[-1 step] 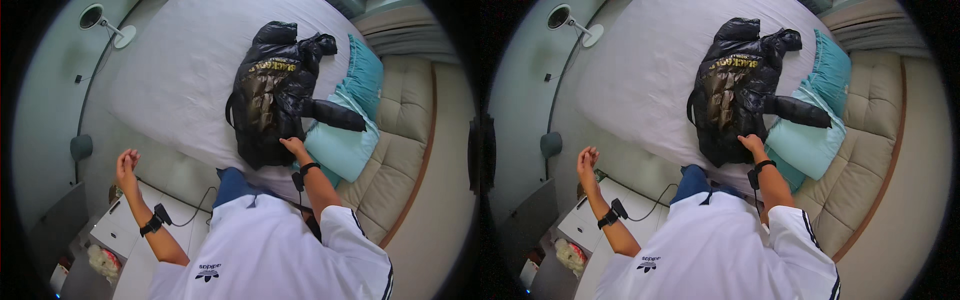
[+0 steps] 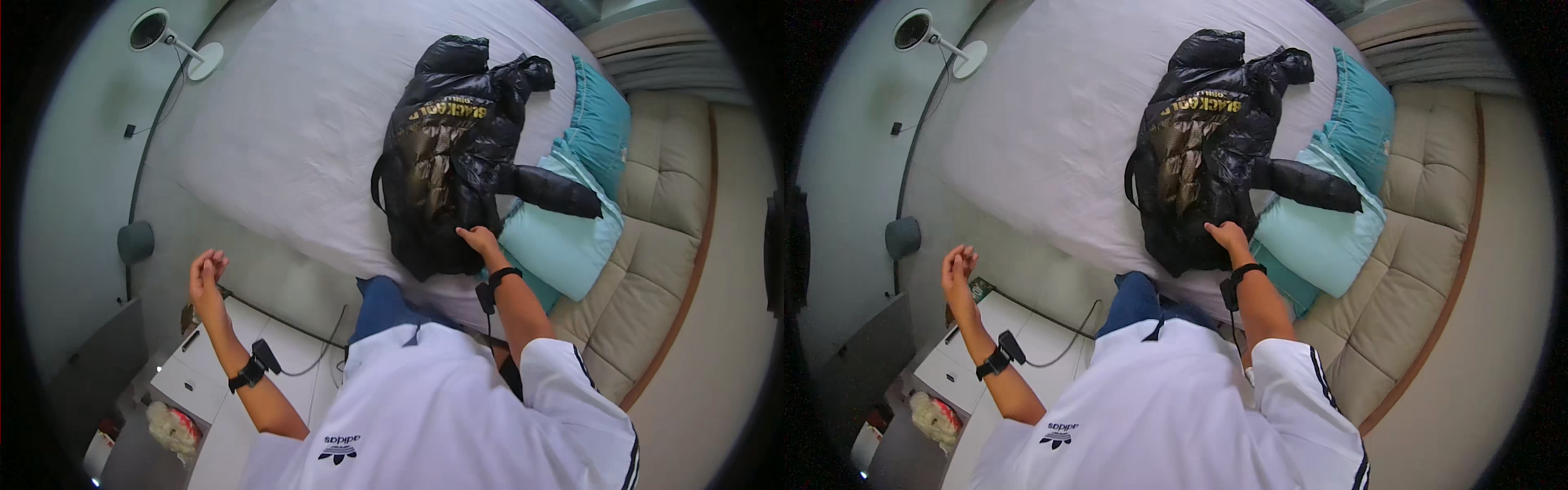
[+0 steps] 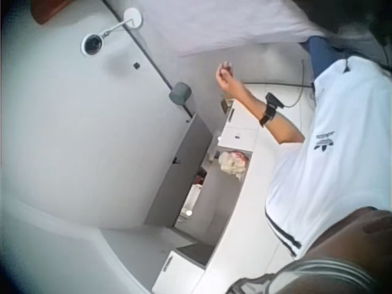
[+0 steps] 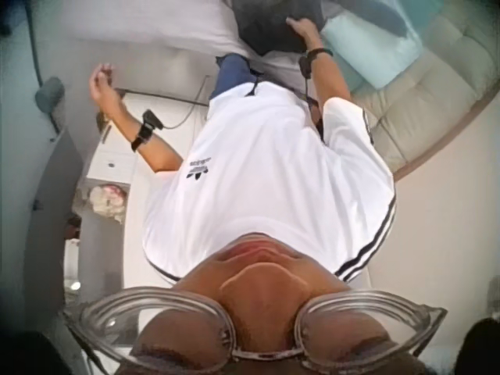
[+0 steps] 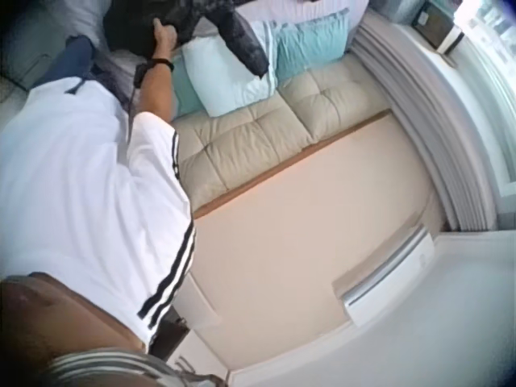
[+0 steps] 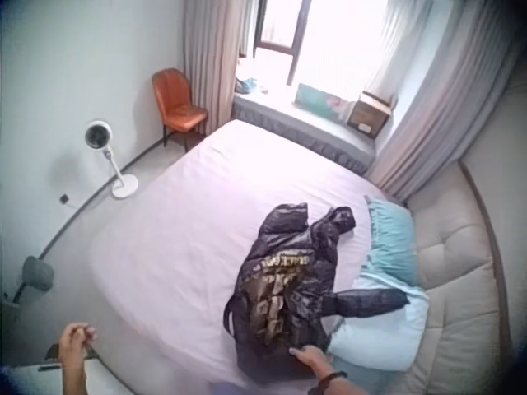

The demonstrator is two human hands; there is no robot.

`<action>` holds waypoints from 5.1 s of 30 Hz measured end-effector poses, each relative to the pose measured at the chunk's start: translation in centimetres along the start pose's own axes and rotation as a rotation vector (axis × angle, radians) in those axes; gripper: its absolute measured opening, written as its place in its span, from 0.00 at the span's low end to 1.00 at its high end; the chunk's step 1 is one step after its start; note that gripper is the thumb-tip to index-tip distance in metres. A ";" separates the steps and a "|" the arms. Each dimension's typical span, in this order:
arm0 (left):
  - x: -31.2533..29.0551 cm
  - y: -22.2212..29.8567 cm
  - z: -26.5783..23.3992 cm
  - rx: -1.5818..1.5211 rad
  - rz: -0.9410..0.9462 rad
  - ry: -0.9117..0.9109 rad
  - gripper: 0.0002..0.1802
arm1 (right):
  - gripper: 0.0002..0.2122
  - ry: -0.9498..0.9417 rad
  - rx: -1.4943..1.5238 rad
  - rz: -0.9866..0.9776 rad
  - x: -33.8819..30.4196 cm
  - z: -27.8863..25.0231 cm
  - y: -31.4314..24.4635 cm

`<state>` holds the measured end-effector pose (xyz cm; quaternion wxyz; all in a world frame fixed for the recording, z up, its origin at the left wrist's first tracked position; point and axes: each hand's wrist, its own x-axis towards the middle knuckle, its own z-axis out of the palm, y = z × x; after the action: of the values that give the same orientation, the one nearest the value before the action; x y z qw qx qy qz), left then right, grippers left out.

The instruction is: The recorder is fastening the snap buttons on a black puffer jacket laid out on a bed.

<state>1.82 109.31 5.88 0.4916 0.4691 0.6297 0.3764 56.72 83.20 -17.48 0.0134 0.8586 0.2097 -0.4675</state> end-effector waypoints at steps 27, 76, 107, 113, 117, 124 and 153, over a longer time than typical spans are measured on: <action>-8.9 10.8 55.4 1.457 0.725 -2.012 0.40 | 0.03 0.520 0.223 -1.261 -20.9 -10.5 -1.1; 7.7 44.7 -0.7 -0.051 1.578 -0.734 0.29 | 0.40 0.061 0.280 -0.890 -19.4 -12.1 -26.1; 21.8 54.5 30.7 0.506 1.709 -0.060 0.25 | 0.34 1.755 0.007 -0.135 -39.0 -40.3 -23.7; 18.4 49.6 24.1 0.503 1.222 -0.760 0.22 | 0.20 1.528 -0.019 -0.430 -38.2 -32.9 -15.7; 25.0 35.9 20.5 0.722 0.829 -0.937 0.18 | 0.20 0.792 0.436 -0.048 -28.5 -18.6 -5.0; 32.4 10.4 14.5 0.811 0.098 -0.773 0.23 | 0.21 0.267 0.831 0.263 -19.1 2.0 6.8; 29.1 -27.2 7.9 0.012 -1.212 -0.446 0.40 | 0.46 -0.044 1.717 0.590 -6.8 27.0 -1.1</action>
<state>1.31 129.84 -29.13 0.7334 0.1001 0.6678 -0.0780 31.57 75.95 -26.97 -0.5077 0.5832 -0.4396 -0.4569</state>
